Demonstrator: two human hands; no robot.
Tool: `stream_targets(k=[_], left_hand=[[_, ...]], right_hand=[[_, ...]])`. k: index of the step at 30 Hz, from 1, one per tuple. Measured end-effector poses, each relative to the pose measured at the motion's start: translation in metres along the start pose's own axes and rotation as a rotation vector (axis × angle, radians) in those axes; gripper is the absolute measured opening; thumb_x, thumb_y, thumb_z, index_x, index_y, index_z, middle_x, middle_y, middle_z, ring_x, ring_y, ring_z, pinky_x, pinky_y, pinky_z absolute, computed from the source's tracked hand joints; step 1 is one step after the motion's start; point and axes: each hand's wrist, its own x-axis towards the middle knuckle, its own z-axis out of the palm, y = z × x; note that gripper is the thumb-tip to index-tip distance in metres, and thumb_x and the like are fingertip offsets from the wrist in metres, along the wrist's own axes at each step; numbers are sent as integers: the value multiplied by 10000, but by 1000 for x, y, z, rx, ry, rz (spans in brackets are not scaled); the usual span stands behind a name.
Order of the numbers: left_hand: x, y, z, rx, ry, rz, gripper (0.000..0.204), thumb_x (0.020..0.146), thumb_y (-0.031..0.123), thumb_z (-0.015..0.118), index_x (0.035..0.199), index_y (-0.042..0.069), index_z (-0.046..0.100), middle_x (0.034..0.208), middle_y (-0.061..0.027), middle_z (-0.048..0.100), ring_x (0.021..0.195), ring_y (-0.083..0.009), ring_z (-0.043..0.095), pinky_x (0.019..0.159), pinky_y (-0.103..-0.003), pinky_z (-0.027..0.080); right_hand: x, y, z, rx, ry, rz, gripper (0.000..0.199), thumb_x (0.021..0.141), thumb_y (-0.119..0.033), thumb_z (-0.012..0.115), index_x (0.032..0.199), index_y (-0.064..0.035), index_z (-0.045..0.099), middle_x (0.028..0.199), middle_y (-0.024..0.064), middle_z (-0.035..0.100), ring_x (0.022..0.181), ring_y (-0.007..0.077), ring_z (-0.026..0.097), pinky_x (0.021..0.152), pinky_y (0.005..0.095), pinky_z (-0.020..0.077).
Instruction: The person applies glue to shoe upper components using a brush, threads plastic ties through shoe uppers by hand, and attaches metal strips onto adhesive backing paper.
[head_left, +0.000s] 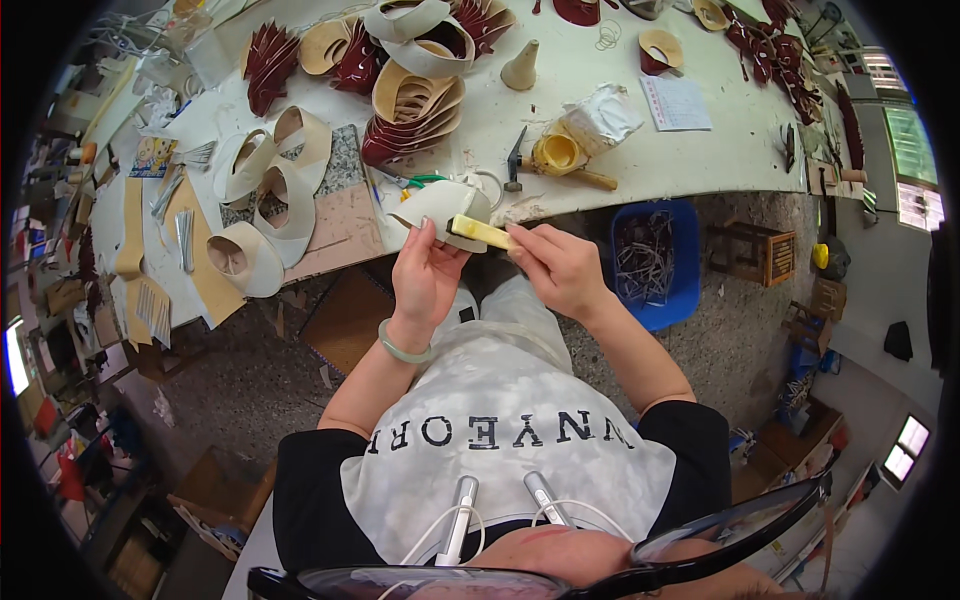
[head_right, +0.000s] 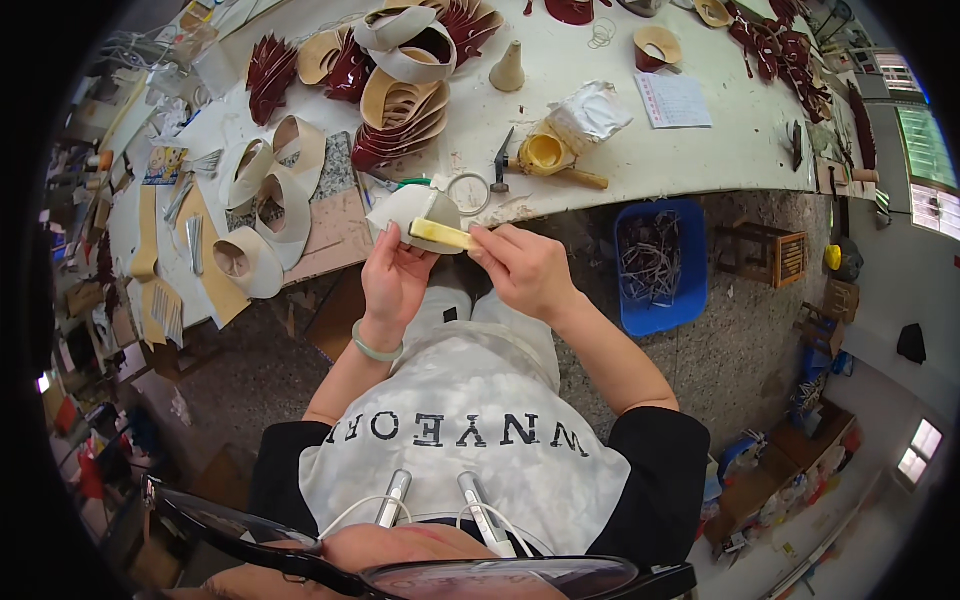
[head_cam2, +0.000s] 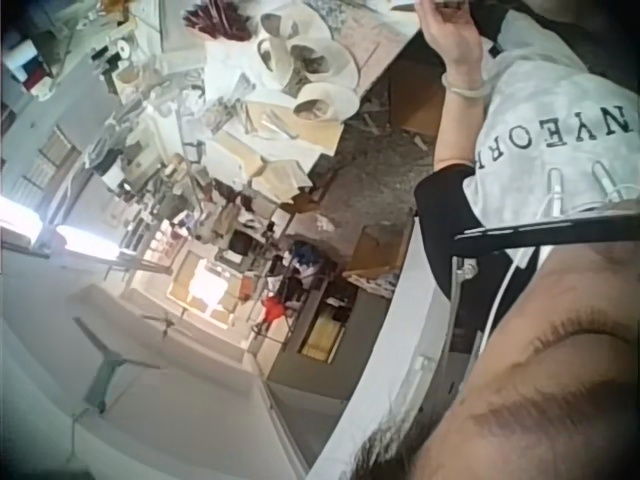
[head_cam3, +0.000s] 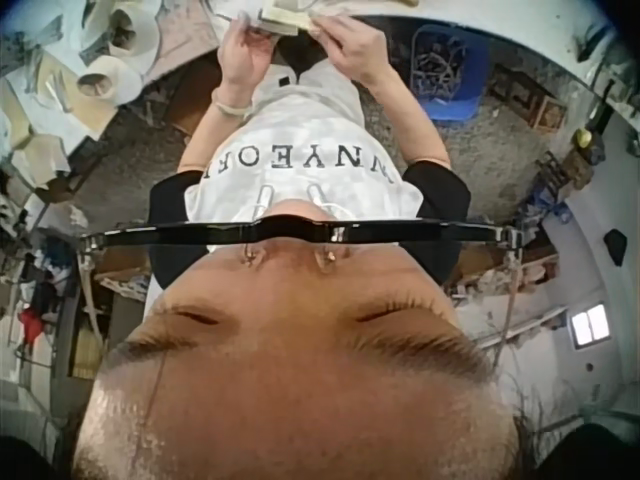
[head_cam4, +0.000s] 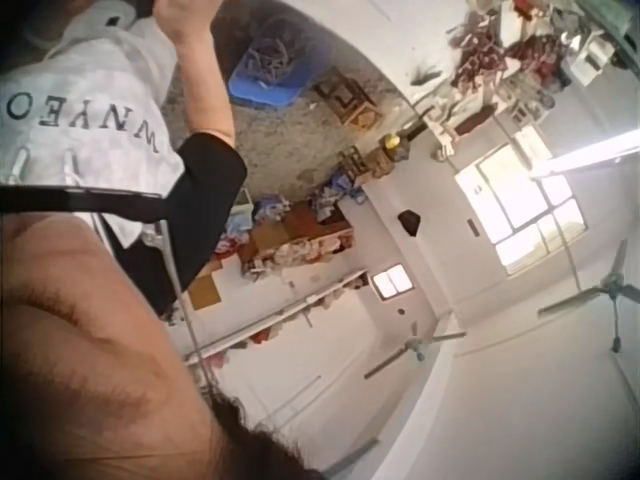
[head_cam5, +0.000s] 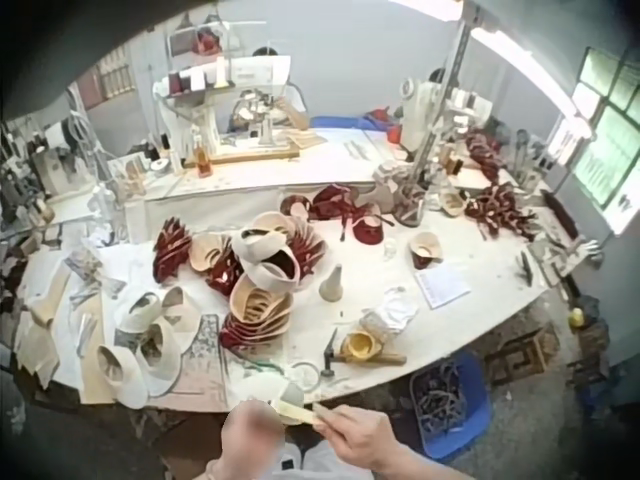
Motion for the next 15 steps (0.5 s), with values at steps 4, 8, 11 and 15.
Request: stream_targets(k=[4, 8, 11, 15], left_hand=[[-1, 3, 6, -4, 17, 8, 374, 1013, 228, 319, 1317, 29, 406, 1300, -120, 512, 1201, -251, 501, 1037, -457, 380], [-6, 3, 7, -34, -7, -3, 349, 1010, 214, 342, 1303, 41, 417, 1278, -108, 521, 1178, -242, 509, 1009, -433, 401], [-4, 3, 8, -36, -9, 20, 356, 1011, 222, 343, 1310, 43, 415, 1290, -103, 513, 1194, -243, 495, 1019, -431, 387], [-4, 3, 11, -50, -32, 49, 369, 1015, 236, 333, 1325, 48, 402, 1321, -97, 488, 1229, -244, 462, 1050, -424, 345]], right_hand=[[5, 17, 0, -59, 81, 199, 220, 828, -160, 665, 1020, -54, 666, 720, 78, 593, 591, 242, 587, 518, 331, 468], [-2, 2, 8, 14, 31, -65, 230, 813, -145, 671, 1023, -53, 665, 730, 76, 597, 591, 247, 583, 516, 336, 466], [3, 12, 7, -77, 132, 74, 246, 788, -143, 688, 1021, -66, 673, 733, 69, 602, 603, 240, 587, 523, 329, 470], [2, -7, 6, -101, 52, -119, 237, 795, -136, 678, 1020, -61, 671, 732, 62, 605, 598, 243, 584, 521, 330, 472]])
